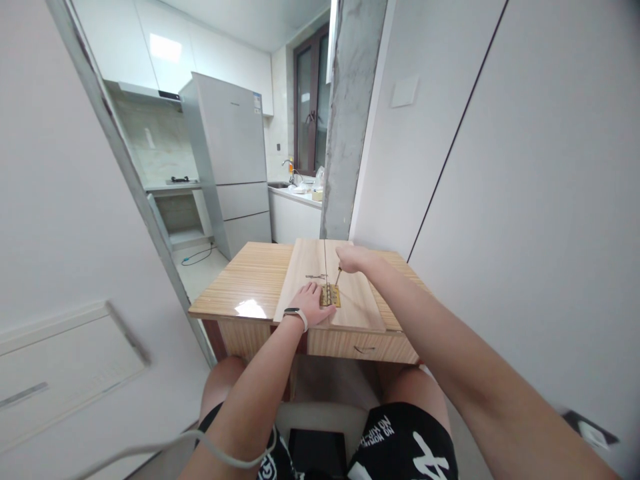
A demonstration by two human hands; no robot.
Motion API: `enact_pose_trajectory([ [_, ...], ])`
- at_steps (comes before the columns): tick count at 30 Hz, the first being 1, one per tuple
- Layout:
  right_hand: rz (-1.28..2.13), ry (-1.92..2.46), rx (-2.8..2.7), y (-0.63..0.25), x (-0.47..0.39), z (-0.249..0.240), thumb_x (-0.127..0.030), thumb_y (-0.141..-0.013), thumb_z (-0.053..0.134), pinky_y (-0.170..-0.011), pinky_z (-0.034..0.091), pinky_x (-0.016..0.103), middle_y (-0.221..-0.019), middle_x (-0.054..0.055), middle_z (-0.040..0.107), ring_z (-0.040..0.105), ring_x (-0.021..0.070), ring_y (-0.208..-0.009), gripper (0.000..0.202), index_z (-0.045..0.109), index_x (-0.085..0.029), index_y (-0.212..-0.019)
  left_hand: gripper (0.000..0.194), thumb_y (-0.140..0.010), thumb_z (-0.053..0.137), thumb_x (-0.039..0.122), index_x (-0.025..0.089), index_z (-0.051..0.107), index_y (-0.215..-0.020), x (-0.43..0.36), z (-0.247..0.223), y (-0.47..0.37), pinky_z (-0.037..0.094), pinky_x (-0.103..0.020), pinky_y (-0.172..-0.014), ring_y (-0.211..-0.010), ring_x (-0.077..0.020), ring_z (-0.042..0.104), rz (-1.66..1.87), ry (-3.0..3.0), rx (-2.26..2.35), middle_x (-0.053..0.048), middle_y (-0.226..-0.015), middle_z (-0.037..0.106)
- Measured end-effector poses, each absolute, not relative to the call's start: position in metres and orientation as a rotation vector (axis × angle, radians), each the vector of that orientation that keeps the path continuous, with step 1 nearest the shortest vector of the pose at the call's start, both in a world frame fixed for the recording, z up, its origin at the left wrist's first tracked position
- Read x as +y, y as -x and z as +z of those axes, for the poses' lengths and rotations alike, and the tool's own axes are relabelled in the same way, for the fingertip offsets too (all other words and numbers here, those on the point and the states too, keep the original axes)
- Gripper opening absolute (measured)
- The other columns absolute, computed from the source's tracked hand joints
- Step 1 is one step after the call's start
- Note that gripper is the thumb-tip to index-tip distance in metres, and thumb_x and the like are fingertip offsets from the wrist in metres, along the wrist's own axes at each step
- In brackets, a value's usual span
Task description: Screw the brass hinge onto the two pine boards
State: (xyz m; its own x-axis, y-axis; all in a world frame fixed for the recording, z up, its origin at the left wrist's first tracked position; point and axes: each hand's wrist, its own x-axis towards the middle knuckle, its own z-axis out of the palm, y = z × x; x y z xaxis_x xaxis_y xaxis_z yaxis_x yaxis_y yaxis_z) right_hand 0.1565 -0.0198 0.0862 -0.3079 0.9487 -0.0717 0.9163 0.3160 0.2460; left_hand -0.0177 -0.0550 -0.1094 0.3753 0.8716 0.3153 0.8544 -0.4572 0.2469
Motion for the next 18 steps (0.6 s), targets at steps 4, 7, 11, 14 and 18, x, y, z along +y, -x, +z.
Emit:
enact_pose_trajectory([
  [4, 0.386, -1.567, 2.481, -0.162, -0.026, 0.083, -0.023, -0.099, 0.060, -0.092, 0.054, 0.035, -0.130, 0.021, 0.069, 0.069, 0.0301, -0.116, 0.033, 0.070, -0.015, -0.128, 0.087, -0.091, 0.045, 0.080, 0.017, 0.049, -0.150, -0.055, -0.108, 0.018, 0.029, -0.050, -0.124, -0.151, -0.0367, 0.038, 0.628, -2.576, 1.605, -0.018, -0.159, 0.048],
  [7, 0.489, -1.520, 2.525, -0.164, -0.031, 0.083, -0.021, -0.100, 0.057, -0.094, 0.053, 0.036, -0.124, 0.020, 0.071, 0.069, 0.0303, -0.115, 0.025, 0.076, -0.017, -0.116, 0.086, -0.091, 0.046, 0.079, 0.018, 0.049, -0.151, -0.056, -0.107, 0.018, 0.028, -0.050, -0.125, -0.151, -0.0367, 0.038, 0.630, -2.568, 1.603, -0.018, -0.159, 0.048],
  [11, 0.481, -1.539, 2.513, -0.159, -0.035, 0.083, -0.019, -0.099, 0.057, -0.096, 0.052, 0.036, -0.123, 0.021, 0.071, 0.069, 0.0296, -0.115, 0.027, 0.076, -0.017, -0.118, 0.084, -0.091, 0.045, 0.079, 0.020, 0.048, -0.151, -0.057, -0.106, 0.018, 0.027, -0.052, -0.125, -0.151, -0.0371, 0.037, 0.635, -2.556, 1.597, -0.017, -0.160, 0.047],
  [14, 0.461, -1.546, 2.489, -0.155, -0.035, 0.082, -0.023, -0.098, 0.059, -0.095, 0.054, 0.038, -0.125, 0.021, 0.072, 0.069, 0.0309, -0.115, 0.029, 0.075, -0.016, -0.121, 0.085, -0.091, 0.046, 0.079, 0.019, 0.049, -0.150, -0.057, -0.107, 0.018, 0.028, -0.052, -0.124, -0.150, -0.0372, 0.038, 0.641, -2.560, 1.595, -0.017, -0.159, 0.047],
  [18, 0.415, -1.573, 2.465, -0.154, -0.033, 0.085, -0.024, -0.096, 0.063, -0.097, 0.054, 0.038, -0.126, 0.021, 0.073, 0.069, 0.0310, -0.117, 0.028, 0.076, -0.017, -0.121, 0.084, -0.091, 0.047, 0.078, 0.019, 0.049, -0.150, -0.056, -0.108, 0.017, 0.028, -0.052, -0.124, -0.150, -0.0373, 0.038, 0.641, -2.559, 1.599, -0.017, -0.158, 0.048],
])
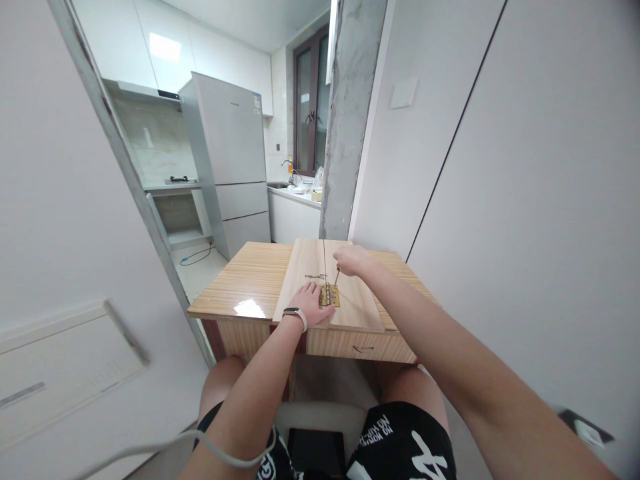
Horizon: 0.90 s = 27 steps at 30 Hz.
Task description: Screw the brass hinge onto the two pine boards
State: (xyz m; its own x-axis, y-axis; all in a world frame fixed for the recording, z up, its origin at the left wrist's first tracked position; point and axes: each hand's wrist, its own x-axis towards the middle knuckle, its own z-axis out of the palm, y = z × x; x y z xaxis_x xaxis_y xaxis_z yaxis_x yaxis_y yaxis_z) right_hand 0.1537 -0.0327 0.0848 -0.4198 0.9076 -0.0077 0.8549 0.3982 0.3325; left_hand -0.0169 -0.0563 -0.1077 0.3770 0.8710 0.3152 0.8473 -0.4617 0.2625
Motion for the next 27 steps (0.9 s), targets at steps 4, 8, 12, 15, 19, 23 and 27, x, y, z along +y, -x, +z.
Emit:
enact_pose_trajectory([
  [4, 0.413, -1.590, 2.454, -0.157, -0.028, 0.086, -0.025, -0.097, 0.062, -0.098, 0.053, 0.038, -0.125, 0.020, 0.074, 0.070, 0.0303, -0.118, 0.028, 0.078, -0.018, -0.118, 0.085, -0.090, 0.048, 0.079, 0.020, 0.048, -0.151, -0.056, -0.108, 0.016, 0.028, -0.052, -0.124, -0.151, -0.0372, 0.037, 0.629, -2.552, 1.604, -0.017, -0.159, 0.048],
  [8, 0.395, -1.638, 2.437, -0.158, -0.019, 0.084, -0.030, -0.096, 0.062, -0.100, 0.053, 0.038, -0.127, 0.020, 0.073, 0.068, 0.0303, -0.120, 0.029, 0.077, -0.019, -0.119, 0.085, -0.090, 0.048, 0.079, 0.020, 0.048, -0.151, -0.056, -0.107, 0.016, 0.028, -0.052, -0.124, -0.150, -0.0373, 0.038, 0.632, -2.559, 1.604, -0.017, -0.158, 0.048],
  [12, 0.365, -1.698, 2.409, -0.156, -0.014, 0.083, -0.029, -0.096, 0.060, -0.099, 0.053, 0.039, -0.129, 0.021, 0.073, 0.069, 0.0311, -0.120, 0.032, 0.078, -0.017, -0.119, 0.084, -0.090, 0.048, 0.080, 0.019, 0.050, -0.148, -0.057, -0.106, 0.016, 0.030, -0.050, -0.124, -0.148, -0.0370, 0.041, 0.650, -2.573, 1.603, -0.017, -0.157, 0.050],
  [15, 0.368, -1.720, 2.378, -0.155, -0.017, 0.083, -0.027, -0.096, 0.059, -0.099, 0.054, 0.039, -0.128, 0.022, 0.073, 0.069, 0.0318, -0.119, 0.033, 0.077, -0.015, -0.121, 0.084, -0.090, 0.048, 0.080, 0.019, 0.050, -0.148, -0.056, -0.107, 0.017, 0.030, -0.050, -0.124, -0.148, -0.0366, 0.041, 0.663, -2.576, 1.605, -0.017, -0.156, 0.050],
  [19, 0.383, -1.638, 2.408, -0.157, -0.030, 0.083, -0.024, -0.097, 0.057, -0.096, 0.055, 0.040, -0.135, 0.022, 0.067, 0.068, 0.0317, -0.118, 0.039, 0.070, -0.016, -0.133, 0.086, -0.090, 0.048, 0.080, 0.018, 0.050, -0.149, -0.055, -0.108, 0.017, 0.029, -0.050, -0.125, -0.150, -0.0367, 0.039, 0.657, -2.572, 1.603, -0.017, -0.158, 0.049],
  [23, 0.469, -1.534, 2.463, -0.162, -0.039, 0.082, -0.020, -0.099, 0.051, -0.099, 0.054, 0.041, -0.137, 0.023, 0.065, 0.066, 0.0319, -0.122, 0.037, 0.072, -0.016, -0.130, 0.086, -0.090, 0.047, 0.081, 0.018, 0.050, -0.148, -0.054, -0.110, 0.017, 0.028, -0.050, -0.125, -0.150, -0.0366, 0.039, 0.653, -2.572, 1.604, -0.018, -0.158, 0.048],
  [27, 0.471, -1.544, 2.432, -0.164, -0.038, 0.082, -0.015, -0.097, 0.054, -0.098, 0.054, 0.039, -0.127, 0.024, 0.070, 0.068, 0.0316, -0.119, 0.034, 0.076, -0.013, -0.122, 0.085, -0.090, 0.047, 0.081, 0.017, 0.051, -0.147, -0.054, -0.111, 0.017, 0.029, -0.049, -0.124, -0.149, -0.0364, 0.040, 0.662, -2.579, 1.601, -0.018, -0.158, 0.049],
])
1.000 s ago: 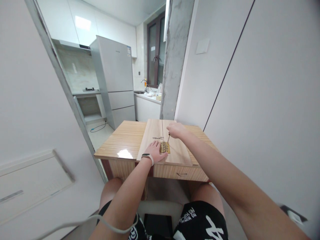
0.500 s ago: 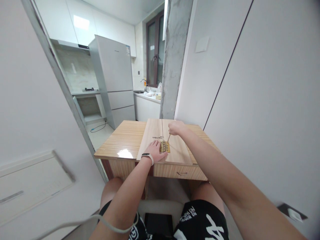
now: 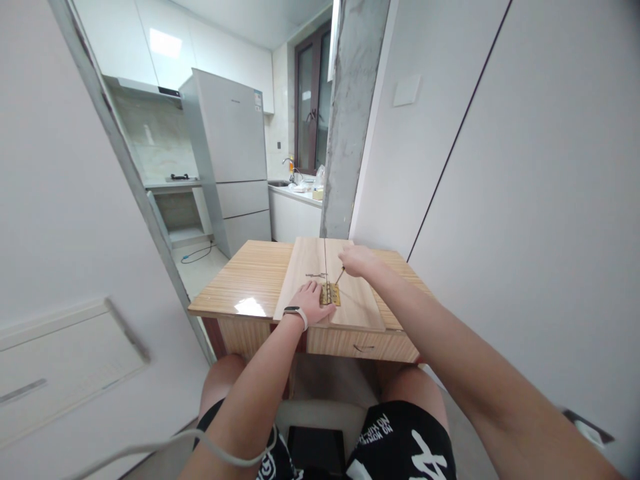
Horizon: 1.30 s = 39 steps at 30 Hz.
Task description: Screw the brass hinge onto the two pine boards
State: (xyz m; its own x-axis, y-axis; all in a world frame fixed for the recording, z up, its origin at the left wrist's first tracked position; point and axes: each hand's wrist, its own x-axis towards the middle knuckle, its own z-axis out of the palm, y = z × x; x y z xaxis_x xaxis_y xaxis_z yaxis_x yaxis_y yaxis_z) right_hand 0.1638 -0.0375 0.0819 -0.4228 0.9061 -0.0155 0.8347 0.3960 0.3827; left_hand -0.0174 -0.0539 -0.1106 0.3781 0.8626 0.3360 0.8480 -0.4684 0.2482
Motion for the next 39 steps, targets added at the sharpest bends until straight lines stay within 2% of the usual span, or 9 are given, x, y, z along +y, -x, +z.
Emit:
enact_pose_trajectory([
  [8, 0.364, -1.592, 2.376, -0.158, -0.022, 0.078, -0.019, -0.095, 0.061, -0.100, 0.054, 0.034, -0.126, 0.023, 0.073, 0.070, 0.0295, -0.119, 0.035, 0.076, -0.011, -0.125, 0.087, -0.091, 0.048, 0.079, 0.014, 0.051, -0.149, -0.051, -0.115, 0.017, 0.027, -0.048, -0.126, -0.151, -0.0366, 0.038, 0.689, -2.579, 1.592, -0.019, -0.158, 0.049],
  [12, 0.367, -1.635, 2.372, -0.151, -0.021, 0.078, -0.023, -0.091, 0.067, -0.105, 0.051, 0.036, -0.129, 0.024, 0.072, 0.068, 0.0316, -0.124, 0.040, 0.075, -0.013, -0.129, 0.086, -0.091, 0.049, 0.079, 0.014, 0.053, -0.148, -0.052, -0.114, 0.018, 0.027, -0.048, -0.125, -0.150, -0.0372, 0.039, 0.709, -2.574, 1.576, -0.020, -0.157, 0.050],
  [22, 0.294, -1.731, 2.308, -0.152, -0.017, 0.082, -0.027, -0.092, 0.067, -0.104, 0.052, 0.035, -0.135, 0.022, 0.070, 0.066, 0.0315, -0.127, 0.046, 0.072, -0.013, -0.135, 0.082, -0.090, 0.055, 0.076, 0.015, 0.055, -0.145, -0.053, -0.113, 0.017, 0.029, -0.049, -0.124, -0.148, -0.0382, 0.042, 0.743, -2.550, 1.559, -0.021, -0.155, 0.051],
  [27, 0.245, -1.741, 2.239, -0.161, -0.021, 0.087, -0.021, -0.093, 0.067, -0.100, 0.054, 0.035, -0.132, 0.026, 0.070, 0.067, 0.0333, -0.125, 0.043, 0.072, -0.006, -0.133, 0.084, -0.089, 0.054, 0.077, 0.014, 0.054, -0.145, -0.052, -0.113, 0.019, 0.030, -0.048, -0.123, -0.148, -0.0377, 0.042, 0.741, -2.555, 1.547, -0.021, -0.155, 0.051],
  [31, 0.260, -1.738, 2.199, -0.176, -0.022, 0.088, -0.014, -0.087, 0.070, -0.094, 0.056, 0.034, -0.128, 0.025, 0.072, 0.071, 0.0328, -0.118, 0.047, 0.071, -0.005, -0.133, 0.086, -0.089, 0.052, 0.079, 0.014, 0.054, -0.145, -0.052, -0.113, 0.019, 0.029, -0.048, -0.124, -0.149, -0.0372, 0.041, 0.738, -2.558, 1.555, -0.021, -0.155, 0.050],
  [39, 0.203, -1.608, 2.178, -0.184, -0.027, 0.082, -0.013, -0.079, 0.074, -0.087, 0.055, 0.032, -0.121, 0.023, 0.075, 0.073, 0.0318, -0.111, 0.039, 0.080, -0.006, -0.116, 0.087, -0.088, 0.054, 0.079, 0.015, 0.054, -0.146, -0.051, -0.113, 0.019, 0.031, -0.047, -0.124, -0.147, -0.0364, 0.043, 0.739, -2.558, 1.559, -0.020, -0.154, 0.052],
])
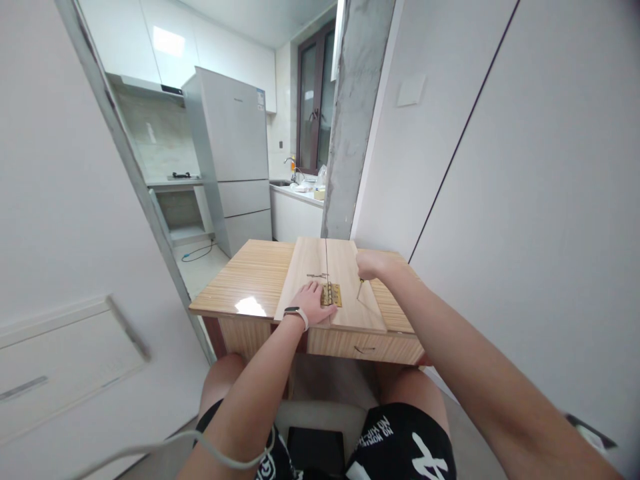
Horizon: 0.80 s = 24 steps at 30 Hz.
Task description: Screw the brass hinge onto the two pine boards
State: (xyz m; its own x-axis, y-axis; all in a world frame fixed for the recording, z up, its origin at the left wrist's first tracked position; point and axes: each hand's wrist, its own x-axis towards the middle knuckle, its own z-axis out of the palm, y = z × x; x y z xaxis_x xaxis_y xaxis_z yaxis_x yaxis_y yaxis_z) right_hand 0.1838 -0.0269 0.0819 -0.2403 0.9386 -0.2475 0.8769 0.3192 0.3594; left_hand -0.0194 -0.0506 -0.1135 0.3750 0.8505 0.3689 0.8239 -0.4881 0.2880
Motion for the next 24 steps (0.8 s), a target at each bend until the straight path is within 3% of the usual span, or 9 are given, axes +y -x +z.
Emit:
enact_pose_trajectory([
  [4, -0.013, -1.623, 2.135, -0.183, -0.029, 0.086, -0.015, -0.076, 0.075, -0.078, 0.053, 0.028, -0.101, 0.017, 0.081, 0.076, 0.0253, -0.092, 0.024, 0.084, -0.006, -0.097, 0.086, -0.086, 0.057, 0.080, 0.015, 0.058, -0.142, -0.049, -0.114, 0.021, 0.034, -0.046, -0.123, -0.145, -0.0361, 0.047, 0.782, -2.536, 1.536, -0.020, -0.150, 0.056],
  [7, -0.077, -1.677, 2.139, -0.186, -0.029, 0.088, -0.013, -0.075, 0.076, -0.074, 0.052, 0.026, -0.098, 0.016, 0.081, 0.076, 0.0228, -0.087, 0.020, 0.083, -0.007, -0.092, 0.076, -0.089, 0.057, 0.076, 0.017, 0.062, -0.136, -0.045, -0.115, 0.021, 0.039, -0.044, -0.120, -0.138, -0.0336, 0.053, 0.826, -2.488, 1.494, -0.018, -0.142, 0.062],
  [14, -0.053, -1.726, 2.206, -0.197, -0.031, 0.086, -0.014, -0.073, 0.080, -0.078, 0.054, 0.027, -0.100, 0.014, 0.081, 0.076, 0.0244, -0.091, 0.025, 0.083, -0.009, -0.097, 0.046, -0.098, 0.058, 0.037, 0.012, 0.062, -0.136, -0.006, -0.111, 0.042, 0.040, -0.035, -0.117, -0.134, -0.0272, 0.058, 0.961, -2.111, 1.786, -0.019, -0.140, 0.064],
  [24, -0.088, -1.756, 2.223, -0.205, -0.032, 0.087, -0.011, -0.073, 0.074, -0.073, 0.053, 0.025, -0.102, 0.013, 0.081, 0.076, 0.0232, -0.092, 0.030, 0.083, -0.010, -0.102, 0.037, -0.092, 0.065, 0.021, 0.017, 0.068, -0.129, 0.040, -0.100, 0.067, 0.049, -0.031, -0.102, -0.111, -0.0227, 0.069, 0.737, -2.139, 1.830, -0.014, -0.123, 0.069],
])
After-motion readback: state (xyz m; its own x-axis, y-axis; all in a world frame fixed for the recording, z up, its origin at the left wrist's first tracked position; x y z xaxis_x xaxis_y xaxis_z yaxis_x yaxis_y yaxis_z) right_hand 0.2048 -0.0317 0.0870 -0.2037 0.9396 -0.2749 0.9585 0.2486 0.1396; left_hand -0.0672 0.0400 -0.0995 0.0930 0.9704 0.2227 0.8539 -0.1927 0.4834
